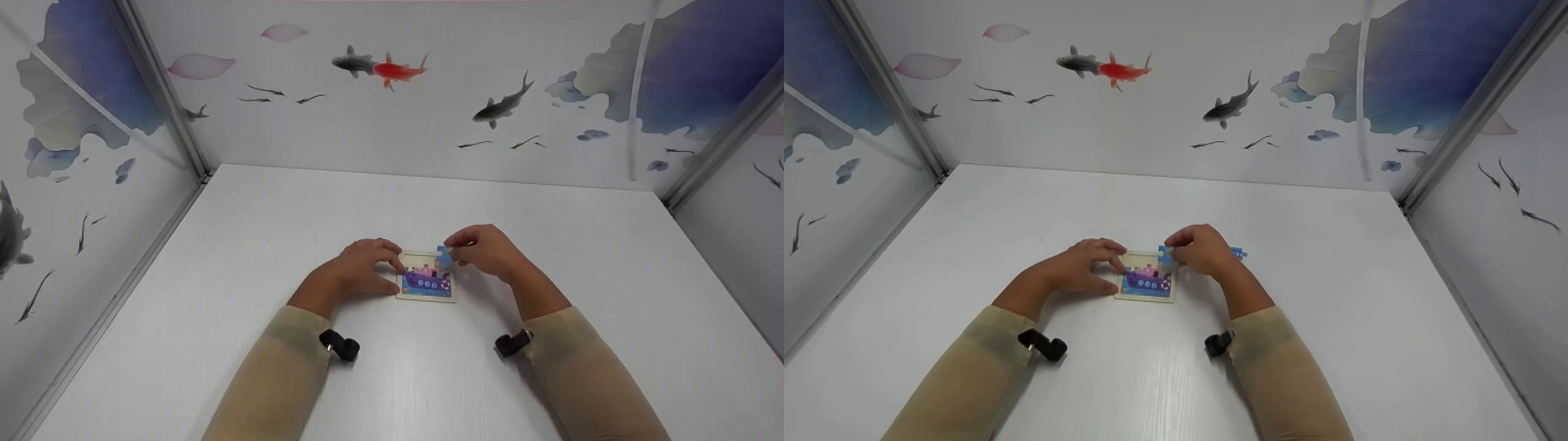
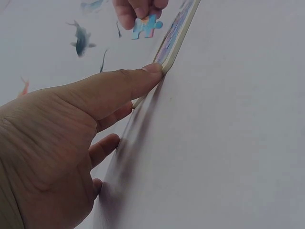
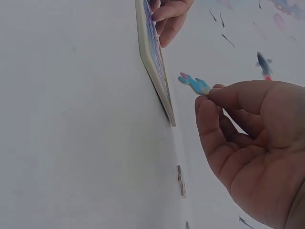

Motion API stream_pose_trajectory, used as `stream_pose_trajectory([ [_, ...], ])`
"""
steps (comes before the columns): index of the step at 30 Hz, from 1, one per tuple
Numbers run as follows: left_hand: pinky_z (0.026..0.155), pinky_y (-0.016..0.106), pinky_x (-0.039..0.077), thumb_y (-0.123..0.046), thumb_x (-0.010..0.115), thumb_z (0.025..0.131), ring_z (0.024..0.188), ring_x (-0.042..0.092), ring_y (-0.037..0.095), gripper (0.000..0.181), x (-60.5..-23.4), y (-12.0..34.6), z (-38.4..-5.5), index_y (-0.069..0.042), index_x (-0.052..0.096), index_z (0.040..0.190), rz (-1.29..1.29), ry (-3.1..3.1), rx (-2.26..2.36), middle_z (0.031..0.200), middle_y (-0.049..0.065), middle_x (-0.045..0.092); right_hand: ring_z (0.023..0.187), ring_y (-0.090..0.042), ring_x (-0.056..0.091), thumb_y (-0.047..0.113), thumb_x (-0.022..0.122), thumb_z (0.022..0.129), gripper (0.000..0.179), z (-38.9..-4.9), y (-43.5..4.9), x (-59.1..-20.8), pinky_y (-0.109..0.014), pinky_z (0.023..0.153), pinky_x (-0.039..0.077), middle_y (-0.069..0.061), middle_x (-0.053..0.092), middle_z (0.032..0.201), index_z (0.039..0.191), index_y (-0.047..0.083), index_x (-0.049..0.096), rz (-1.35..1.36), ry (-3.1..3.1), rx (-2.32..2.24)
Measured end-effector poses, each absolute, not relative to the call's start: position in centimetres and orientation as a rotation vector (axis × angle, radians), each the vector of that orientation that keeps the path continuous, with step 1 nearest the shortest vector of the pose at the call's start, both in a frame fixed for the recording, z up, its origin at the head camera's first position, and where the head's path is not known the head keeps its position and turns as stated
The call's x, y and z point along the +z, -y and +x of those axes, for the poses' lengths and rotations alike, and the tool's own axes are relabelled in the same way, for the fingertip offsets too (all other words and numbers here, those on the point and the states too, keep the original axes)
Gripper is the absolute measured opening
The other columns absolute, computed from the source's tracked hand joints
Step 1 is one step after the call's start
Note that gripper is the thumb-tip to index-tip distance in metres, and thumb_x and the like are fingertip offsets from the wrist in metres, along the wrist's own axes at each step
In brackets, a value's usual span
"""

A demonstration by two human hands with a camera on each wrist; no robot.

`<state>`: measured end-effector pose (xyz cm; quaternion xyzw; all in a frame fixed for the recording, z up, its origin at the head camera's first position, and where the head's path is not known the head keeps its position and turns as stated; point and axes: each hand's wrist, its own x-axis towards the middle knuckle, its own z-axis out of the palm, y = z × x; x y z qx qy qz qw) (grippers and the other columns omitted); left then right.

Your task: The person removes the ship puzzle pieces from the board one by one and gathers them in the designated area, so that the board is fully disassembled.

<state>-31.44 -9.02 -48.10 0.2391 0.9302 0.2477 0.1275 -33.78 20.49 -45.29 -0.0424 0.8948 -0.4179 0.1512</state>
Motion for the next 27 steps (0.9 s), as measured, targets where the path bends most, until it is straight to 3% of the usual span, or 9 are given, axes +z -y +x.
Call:
stream_pose_trajectory([
  [12, 0.135, 0.058, 0.018, -0.042, 0.082, 0.091, 0.162, 0.032, 0.031, 0.026, -48.2, 9.1, -31.4, -0.039, 0.078, 0.116, 0.703, -2.706, 0.709, 0.161, -0.010, 0.052, 0.118, -0.032, 0.070, 0.032, 0.070, 0.105, 0.029, -34.6, -26.4, -44.0, -0.034, 0.097, 0.061, -0.007, 0.074, 0.127, 0.129, 0.017, 0.074, 0.122, -2.439, -1.576],
  [18, 0.136, 0.058, 0.016, -0.043, 0.082, 0.091, 0.163, 0.031, 0.031, 0.028, -48.2, 9.1, -31.3, -0.039, 0.078, 0.118, 0.687, -2.704, 0.709, 0.162, -0.010, 0.052, 0.119, -0.026, 0.066, 0.032, 0.065, 0.108, 0.034, -34.4, -30.3, -44.4, -0.021, 0.094, 0.060, -0.005, 0.067, 0.133, 0.135, 0.013, 0.071, 0.203, -2.420, -1.632],
  [27, 0.135, 0.058, 0.017, -0.042, 0.081, 0.092, 0.163, 0.030, 0.030, 0.027, -48.1, 9.1, -31.3, -0.040, 0.077, 0.118, 0.684, -2.708, 0.717, 0.162, -0.012, 0.051, 0.117, -0.020, 0.064, 0.040, 0.060, 0.110, 0.046, -33.9, -36.5, -45.4, -0.018, 0.094, 0.059, 0.000, 0.064, 0.129, 0.147, 0.012, 0.063, 0.300, -2.474, -1.557],
])
